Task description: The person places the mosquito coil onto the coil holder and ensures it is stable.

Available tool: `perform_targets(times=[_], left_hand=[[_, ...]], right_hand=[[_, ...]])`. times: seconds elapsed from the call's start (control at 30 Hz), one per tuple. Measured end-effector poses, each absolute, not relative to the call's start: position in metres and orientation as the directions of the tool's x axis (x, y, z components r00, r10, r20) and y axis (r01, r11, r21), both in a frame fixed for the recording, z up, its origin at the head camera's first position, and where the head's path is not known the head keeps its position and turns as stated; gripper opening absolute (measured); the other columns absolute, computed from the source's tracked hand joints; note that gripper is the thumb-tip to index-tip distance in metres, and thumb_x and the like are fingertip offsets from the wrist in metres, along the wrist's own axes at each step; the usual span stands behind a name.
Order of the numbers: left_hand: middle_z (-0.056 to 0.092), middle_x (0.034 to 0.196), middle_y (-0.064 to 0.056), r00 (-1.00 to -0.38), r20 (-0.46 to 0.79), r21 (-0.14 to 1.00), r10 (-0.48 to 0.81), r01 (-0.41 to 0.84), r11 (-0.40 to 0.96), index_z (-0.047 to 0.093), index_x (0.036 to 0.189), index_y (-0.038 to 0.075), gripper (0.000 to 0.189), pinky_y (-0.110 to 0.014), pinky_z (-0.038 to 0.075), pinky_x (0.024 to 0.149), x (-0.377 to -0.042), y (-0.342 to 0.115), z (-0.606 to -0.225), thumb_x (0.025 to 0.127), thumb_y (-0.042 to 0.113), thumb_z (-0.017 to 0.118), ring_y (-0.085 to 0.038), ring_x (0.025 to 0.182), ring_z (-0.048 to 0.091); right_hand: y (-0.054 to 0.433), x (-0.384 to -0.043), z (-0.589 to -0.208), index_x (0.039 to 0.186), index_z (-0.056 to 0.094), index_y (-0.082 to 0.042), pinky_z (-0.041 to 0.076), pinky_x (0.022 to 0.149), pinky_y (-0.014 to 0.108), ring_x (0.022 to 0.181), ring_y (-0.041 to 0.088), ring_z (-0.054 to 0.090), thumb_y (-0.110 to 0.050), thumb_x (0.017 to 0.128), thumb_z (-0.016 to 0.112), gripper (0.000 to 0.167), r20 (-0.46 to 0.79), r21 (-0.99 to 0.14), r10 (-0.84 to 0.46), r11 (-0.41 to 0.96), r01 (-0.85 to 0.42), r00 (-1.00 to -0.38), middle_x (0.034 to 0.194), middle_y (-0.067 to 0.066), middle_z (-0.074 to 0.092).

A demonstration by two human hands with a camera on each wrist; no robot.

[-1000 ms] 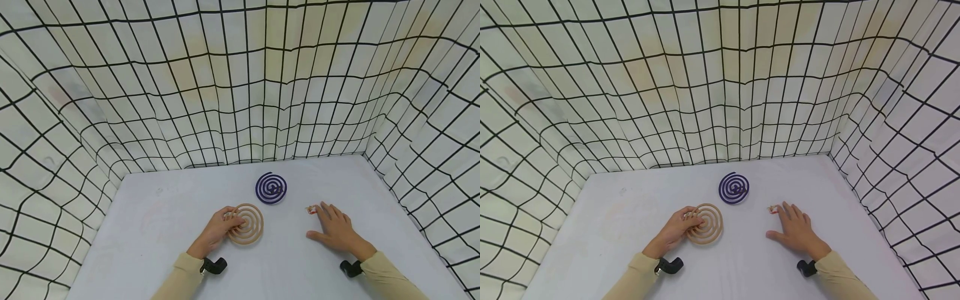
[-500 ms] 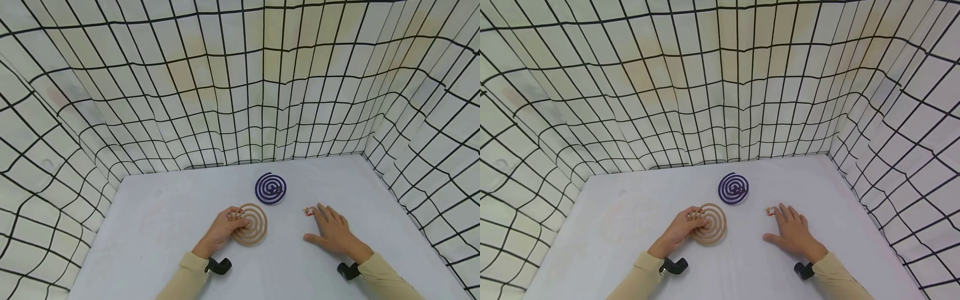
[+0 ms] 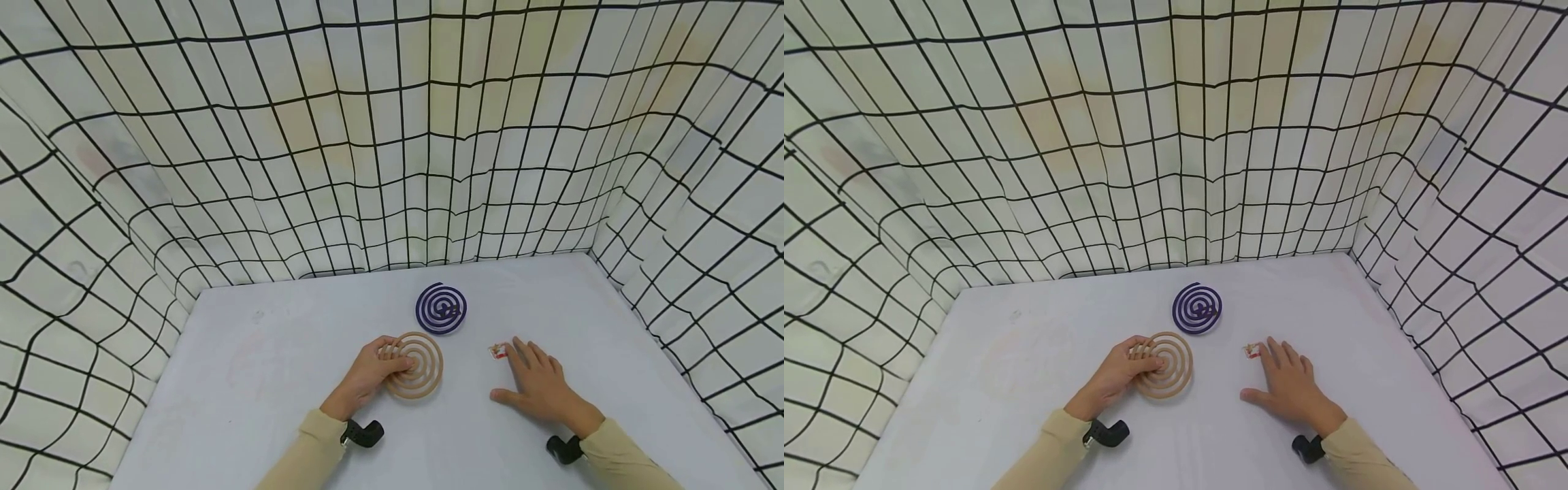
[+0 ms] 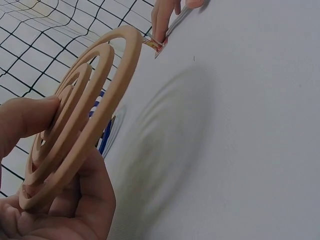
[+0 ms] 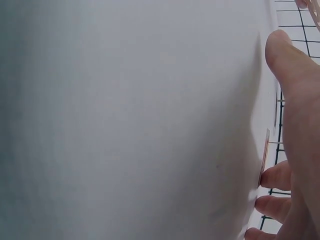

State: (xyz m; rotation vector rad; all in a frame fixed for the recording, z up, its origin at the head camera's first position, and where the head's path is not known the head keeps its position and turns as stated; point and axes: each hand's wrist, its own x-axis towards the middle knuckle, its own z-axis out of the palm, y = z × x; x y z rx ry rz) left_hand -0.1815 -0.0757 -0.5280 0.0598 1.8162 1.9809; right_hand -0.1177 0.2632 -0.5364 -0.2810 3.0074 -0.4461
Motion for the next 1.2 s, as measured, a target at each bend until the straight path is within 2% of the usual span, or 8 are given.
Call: perform_targets(times=[0.2,0.53,0.73,1.2], left_hand=[[0.072,0.088,0.001,-0.897,-0.254,0.961,0.363,-0.277,-0.012,0.056,0.121,-0.006,0.043,-0.023,0.058,0.071,-0.183,-0.069,-0.529,0.086,0.005,0.079,-0.009,0.077,0.070],[0.070,0.086,0.003,-0.898,-0.268,0.962,0.349,-0.267,0.051,0.059,0.118,-0.005,0.042,-0.021,0.056,0.070,-0.187,-0.058,-0.532,0.083,0.006,0.081,-0.007,0.078,0.066],[0.068,0.090,0.004,-0.904,-0.259,0.966,0.341,-0.246,0.081,0.062,0.118,-0.004,0.044,-0.018,0.053,0.072,-0.189,-0.049,-0.531,0.082,0.008,0.084,-0.006,0.082,0.062],[0.067,0.089,0.004,-0.902,-0.251,0.968,0.350,-0.232,0.098,0.063,0.115,-0.002,0.042,-0.020,0.053,0.071,-0.193,-0.037,-0.529,0.080,0.009,0.084,-0.007,0.079,0.062]], right_hand=[[0.258,-0.115,-0.537,0.155,0.041,0.001,0.029,0.111,0.080,0.148,0.057,0.032,-0.069,0.085,0.070,0.103,-0.074,-0.289,-0.189,0.944,-0.161,-0.979,0.164,0.027,0.035],[0.256,-0.113,-0.543,0.153,0.043,0.002,0.032,0.109,0.078,0.148,0.056,0.034,-0.067,0.084,0.072,0.102,-0.047,-0.284,-0.183,0.945,-0.162,-0.982,0.162,0.027,0.038],[0.255,-0.112,-0.541,0.153,0.044,0.002,0.032,0.109,0.078,0.148,0.056,0.034,-0.068,0.084,0.071,0.102,-0.040,-0.280,-0.181,0.946,-0.163,-0.983,0.163,0.027,0.038],[0.243,-0.107,-0.538,0.156,0.041,0.000,0.028,0.113,0.078,0.150,0.055,0.031,-0.068,0.084,0.071,0.103,-0.070,-0.310,-0.150,0.943,-0.121,-0.986,0.166,0.025,0.034]])
